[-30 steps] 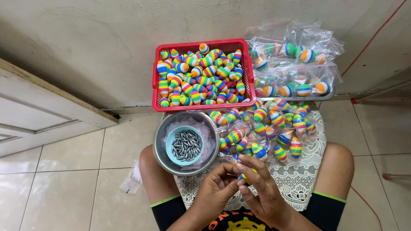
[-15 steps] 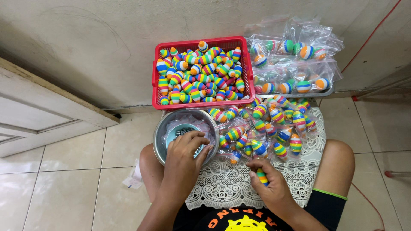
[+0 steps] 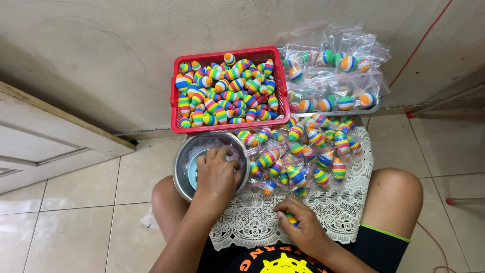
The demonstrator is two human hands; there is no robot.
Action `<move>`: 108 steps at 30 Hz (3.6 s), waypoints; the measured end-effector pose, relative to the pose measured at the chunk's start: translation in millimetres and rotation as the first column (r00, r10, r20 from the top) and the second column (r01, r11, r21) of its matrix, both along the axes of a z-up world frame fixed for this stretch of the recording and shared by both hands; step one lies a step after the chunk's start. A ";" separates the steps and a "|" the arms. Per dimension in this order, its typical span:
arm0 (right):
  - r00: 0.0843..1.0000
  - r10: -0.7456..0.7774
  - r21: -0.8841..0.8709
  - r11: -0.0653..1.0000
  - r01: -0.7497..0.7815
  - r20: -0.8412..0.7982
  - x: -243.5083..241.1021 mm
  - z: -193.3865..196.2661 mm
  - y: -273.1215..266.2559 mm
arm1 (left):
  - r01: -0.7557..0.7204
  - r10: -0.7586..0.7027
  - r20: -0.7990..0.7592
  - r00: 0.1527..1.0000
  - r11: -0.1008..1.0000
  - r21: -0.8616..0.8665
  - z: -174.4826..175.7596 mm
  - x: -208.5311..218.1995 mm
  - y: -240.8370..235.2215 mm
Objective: The person sits on the floor and repeatedly picks up small, colorful, striped toys from a red basket. They place each toy into a clear plastic bag, add a small metal clip from a bowl, and seal the bag before setting it aside.
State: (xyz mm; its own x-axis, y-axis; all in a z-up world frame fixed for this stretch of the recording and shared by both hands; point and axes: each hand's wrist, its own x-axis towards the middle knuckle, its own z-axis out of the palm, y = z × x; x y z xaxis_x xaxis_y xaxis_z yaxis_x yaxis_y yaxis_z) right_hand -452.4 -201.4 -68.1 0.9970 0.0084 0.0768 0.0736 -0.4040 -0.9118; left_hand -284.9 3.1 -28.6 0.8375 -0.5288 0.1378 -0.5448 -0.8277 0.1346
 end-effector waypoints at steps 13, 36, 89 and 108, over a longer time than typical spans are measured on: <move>0.994 0.051 -0.064 0.997 -0.045 0.097 1.7 4.1 3.8 | -0.233 0.205 -0.119 0.972 0.917 -0.325 7.7 -4.2 -1.6; 0.999 0.026 0.041 0.999 -0.025 -0.020 3.0 -2.2 -3.0 | -0.536 0.009 -0.594 0.804 0.443 -0.719 78.4 -41.5 0.3; 0.776 0.252 -0.521 0.846 0.113 0.578 62.2 82.8 -22.0 | -0.026 -0.219 -0.231 0.948 0.669 -0.743 78.3 -57.8 -40.5; 0.965 -0.253 0.432 0.879 0.199 0.069 71.6 75.7 -28.8 | -0.409 -0.102 -0.501 0.859 0.452 -0.793 68.9 -45.8 -47.6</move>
State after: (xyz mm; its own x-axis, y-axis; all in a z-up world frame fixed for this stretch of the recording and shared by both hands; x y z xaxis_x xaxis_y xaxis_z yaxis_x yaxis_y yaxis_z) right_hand -380.8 -230.2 7.6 0.9508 -0.2756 0.1416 0.1456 -0.0062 -0.9893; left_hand -330.6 -44.5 40.3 0.9783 -0.2019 0.0475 -0.0884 -0.1990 0.9760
